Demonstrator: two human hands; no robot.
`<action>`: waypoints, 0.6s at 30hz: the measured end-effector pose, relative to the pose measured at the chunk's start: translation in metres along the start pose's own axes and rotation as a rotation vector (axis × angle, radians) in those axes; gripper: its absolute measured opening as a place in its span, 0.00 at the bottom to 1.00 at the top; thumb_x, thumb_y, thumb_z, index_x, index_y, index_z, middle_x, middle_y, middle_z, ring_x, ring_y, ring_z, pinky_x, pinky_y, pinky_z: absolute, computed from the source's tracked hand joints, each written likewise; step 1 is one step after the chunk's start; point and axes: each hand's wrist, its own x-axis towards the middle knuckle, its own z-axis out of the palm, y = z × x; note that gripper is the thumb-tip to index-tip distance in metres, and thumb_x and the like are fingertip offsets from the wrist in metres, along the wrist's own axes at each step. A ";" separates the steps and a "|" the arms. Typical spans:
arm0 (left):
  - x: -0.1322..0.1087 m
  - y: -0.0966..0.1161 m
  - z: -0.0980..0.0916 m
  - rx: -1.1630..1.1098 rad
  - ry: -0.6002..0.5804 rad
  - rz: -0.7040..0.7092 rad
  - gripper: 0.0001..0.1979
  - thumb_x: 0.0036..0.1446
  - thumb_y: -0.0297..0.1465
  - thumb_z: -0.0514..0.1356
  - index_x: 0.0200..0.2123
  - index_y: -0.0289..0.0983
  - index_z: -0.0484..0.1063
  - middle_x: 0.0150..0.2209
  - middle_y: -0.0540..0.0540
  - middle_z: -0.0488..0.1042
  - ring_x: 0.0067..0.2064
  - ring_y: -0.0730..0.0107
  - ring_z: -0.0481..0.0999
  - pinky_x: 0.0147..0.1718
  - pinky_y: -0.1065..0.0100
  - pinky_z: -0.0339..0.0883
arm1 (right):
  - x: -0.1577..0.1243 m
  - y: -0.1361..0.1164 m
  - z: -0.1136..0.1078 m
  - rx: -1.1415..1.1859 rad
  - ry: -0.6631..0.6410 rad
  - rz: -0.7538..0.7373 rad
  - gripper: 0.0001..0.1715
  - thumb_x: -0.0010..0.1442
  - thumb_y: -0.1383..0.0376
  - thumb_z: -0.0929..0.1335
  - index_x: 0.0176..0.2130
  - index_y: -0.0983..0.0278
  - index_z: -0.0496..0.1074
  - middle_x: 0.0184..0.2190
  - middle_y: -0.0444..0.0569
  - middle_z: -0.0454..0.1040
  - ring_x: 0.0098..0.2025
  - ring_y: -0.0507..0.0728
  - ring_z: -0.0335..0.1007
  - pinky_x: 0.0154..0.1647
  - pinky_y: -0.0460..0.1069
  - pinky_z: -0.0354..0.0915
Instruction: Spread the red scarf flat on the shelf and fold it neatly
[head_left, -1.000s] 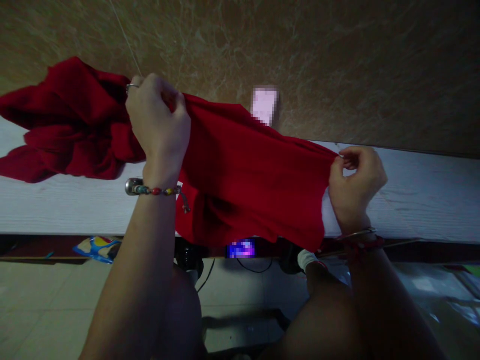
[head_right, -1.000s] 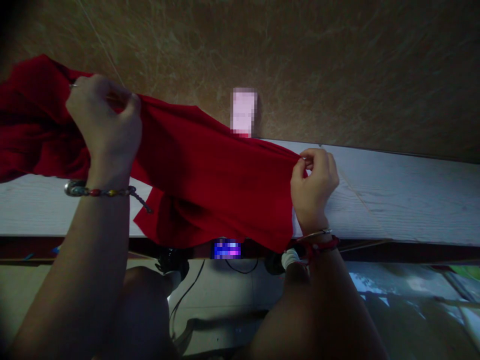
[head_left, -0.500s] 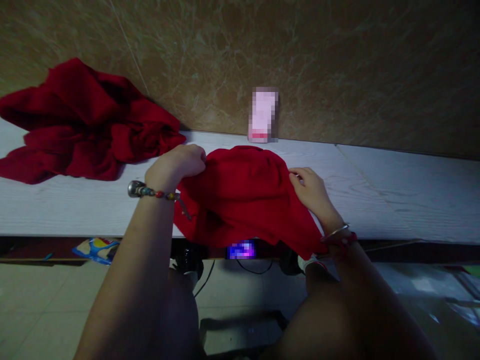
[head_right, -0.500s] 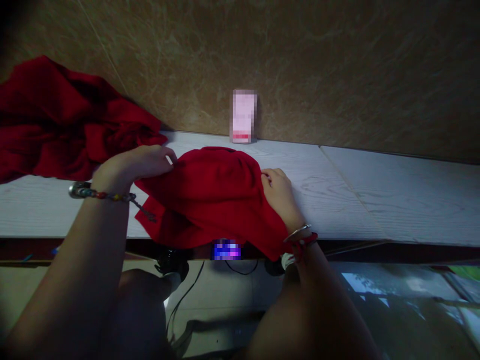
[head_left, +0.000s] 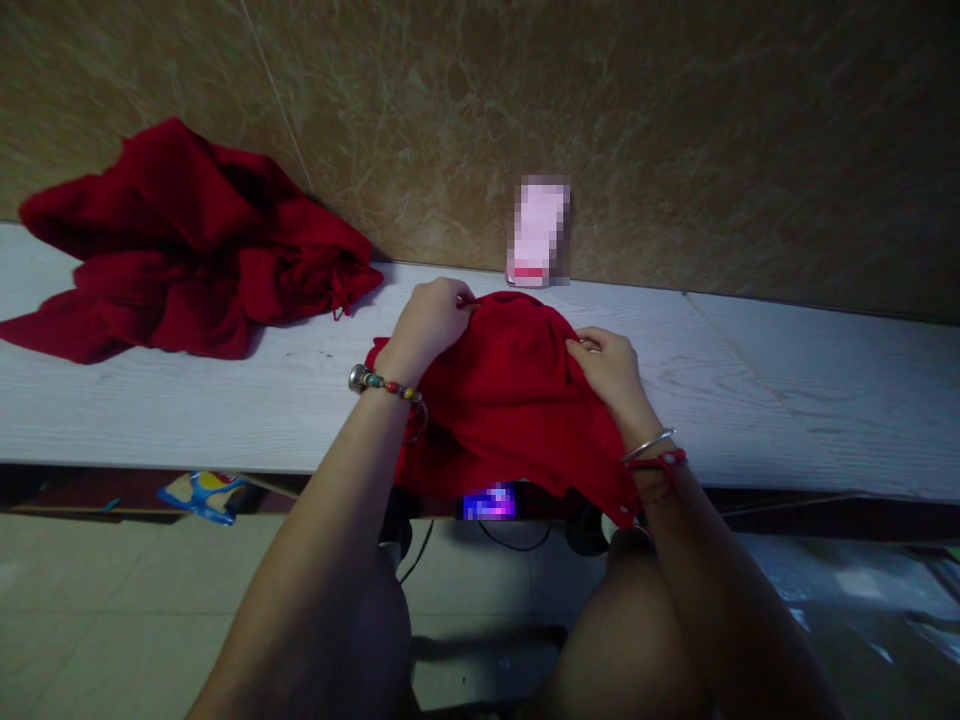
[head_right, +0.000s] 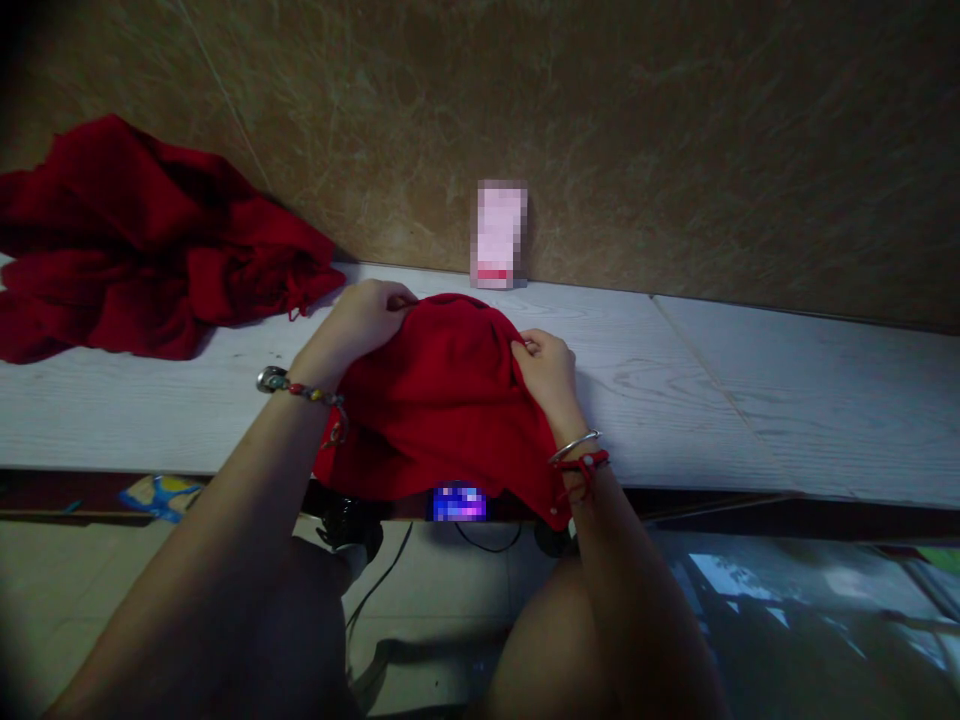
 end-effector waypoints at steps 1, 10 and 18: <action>0.000 0.001 0.001 -0.017 0.022 0.000 0.13 0.54 0.29 0.55 0.40 0.35 0.76 0.39 0.41 0.78 0.42 0.62 0.75 0.44 0.66 0.66 | 0.000 -0.001 -0.001 0.041 0.012 0.018 0.04 0.47 0.66 0.66 0.23 0.62 0.71 0.19 0.43 0.70 0.25 0.53 0.66 0.30 0.49 0.62; 0.006 -0.003 -0.006 -0.215 0.351 -0.044 0.08 0.53 0.29 0.56 0.35 0.37 0.74 0.36 0.45 0.76 0.43 0.63 0.73 0.45 0.66 0.64 | -0.002 -0.014 -0.004 0.620 0.137 0.176 0.02 0.48 0.67 0.64 0.28 0.62 0.66 0.21 0.38 0.68 0.22 0.48 0.67 0.25 0.45 0.67; 0.001 0.010 -0.022 -0.354 0.596 0.079 0.05 0.58 0.28 0.53 0.34 0.37 0.68 0.37 0.50 0.74 0.43 0.71 0.71 0.45 0.71 0.63 | 0.006 -0.054 -0.009 0.320 0.393 -0.340 0.12 0.60 0.64 0.55 0.41 0.59 0.64 0.46 0.49 0.68 0.56 0.58 0.63 0.47 0.55 0.66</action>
